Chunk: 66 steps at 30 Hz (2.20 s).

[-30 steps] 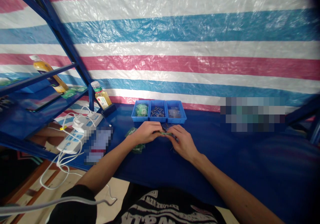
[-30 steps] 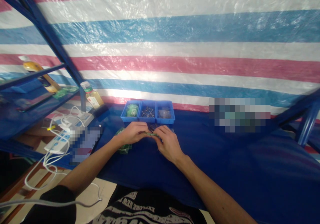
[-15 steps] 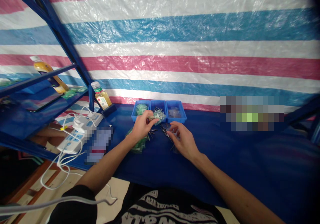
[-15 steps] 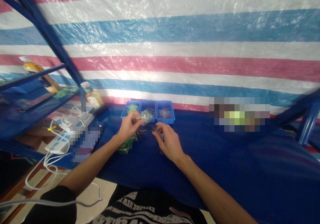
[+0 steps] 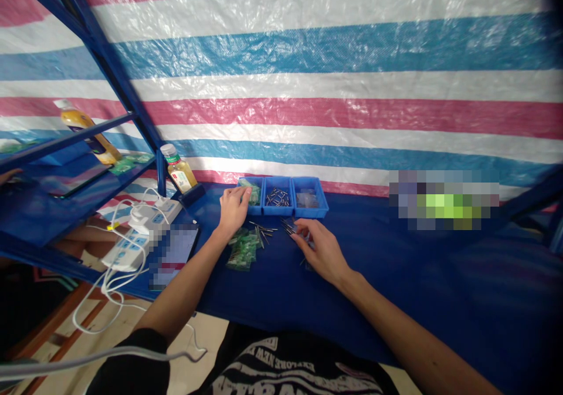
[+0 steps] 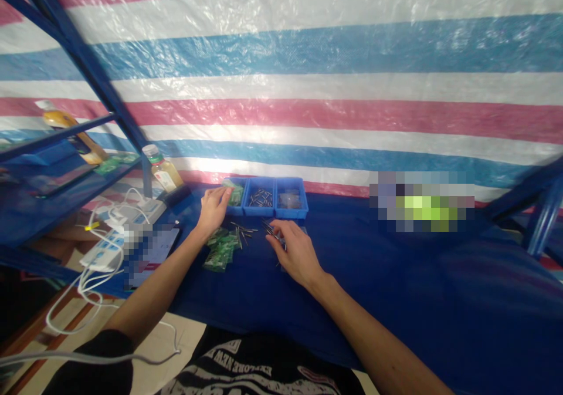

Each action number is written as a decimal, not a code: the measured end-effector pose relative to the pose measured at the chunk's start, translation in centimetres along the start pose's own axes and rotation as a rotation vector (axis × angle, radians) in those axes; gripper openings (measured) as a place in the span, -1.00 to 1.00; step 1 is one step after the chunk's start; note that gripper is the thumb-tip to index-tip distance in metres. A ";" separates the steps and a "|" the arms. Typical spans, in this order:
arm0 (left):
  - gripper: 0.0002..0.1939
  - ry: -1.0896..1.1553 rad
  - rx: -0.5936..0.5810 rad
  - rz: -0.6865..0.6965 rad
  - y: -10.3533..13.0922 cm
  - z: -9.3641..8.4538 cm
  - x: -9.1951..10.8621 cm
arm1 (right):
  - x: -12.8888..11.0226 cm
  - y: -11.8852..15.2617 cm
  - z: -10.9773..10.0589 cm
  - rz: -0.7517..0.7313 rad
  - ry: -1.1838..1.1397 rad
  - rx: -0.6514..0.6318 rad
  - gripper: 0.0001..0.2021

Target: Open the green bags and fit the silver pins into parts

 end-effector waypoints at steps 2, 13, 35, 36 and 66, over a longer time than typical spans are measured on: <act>-0.50 -0.078 -0.058 0.011 -0.1 0.7 -0.6 | 0.0 0.0 0.1 -0.008 0.007 -0.008 -0.79; -0.53 -0.269 -0.114 0.239 0.7 0.7 0.6 | -0.3 -0.2 0.2 -0.024 0.017 -0.028 -0.81; -0.67 0.184 -0.870 0.185 3.4 0.5 3.7 | -1.8 -0.4 0.1 -0.086 -0.001 -0.059 -0.87; -0.67 0.183 -0.881 0.177 3.4 0.4 3.4 | -1.8 -0.4 0.2 -0.086 -0.003 -0.060 -0.87; -0.71 0.174 -0.915 0.238 3.7 0.0 4.0 | -1.8 -0.3 0.5 -0.085 -0.031 -0.077 -0.87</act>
Point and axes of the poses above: each hand's wrist, its own y-axis away from the middle knuckle, its own z-axis out of the palm, x = y × z, the point moved 9 cm from there along -y, towards the middle knuckle, and after that the axes turned 14 degrees about x, right-handed, at the moved point
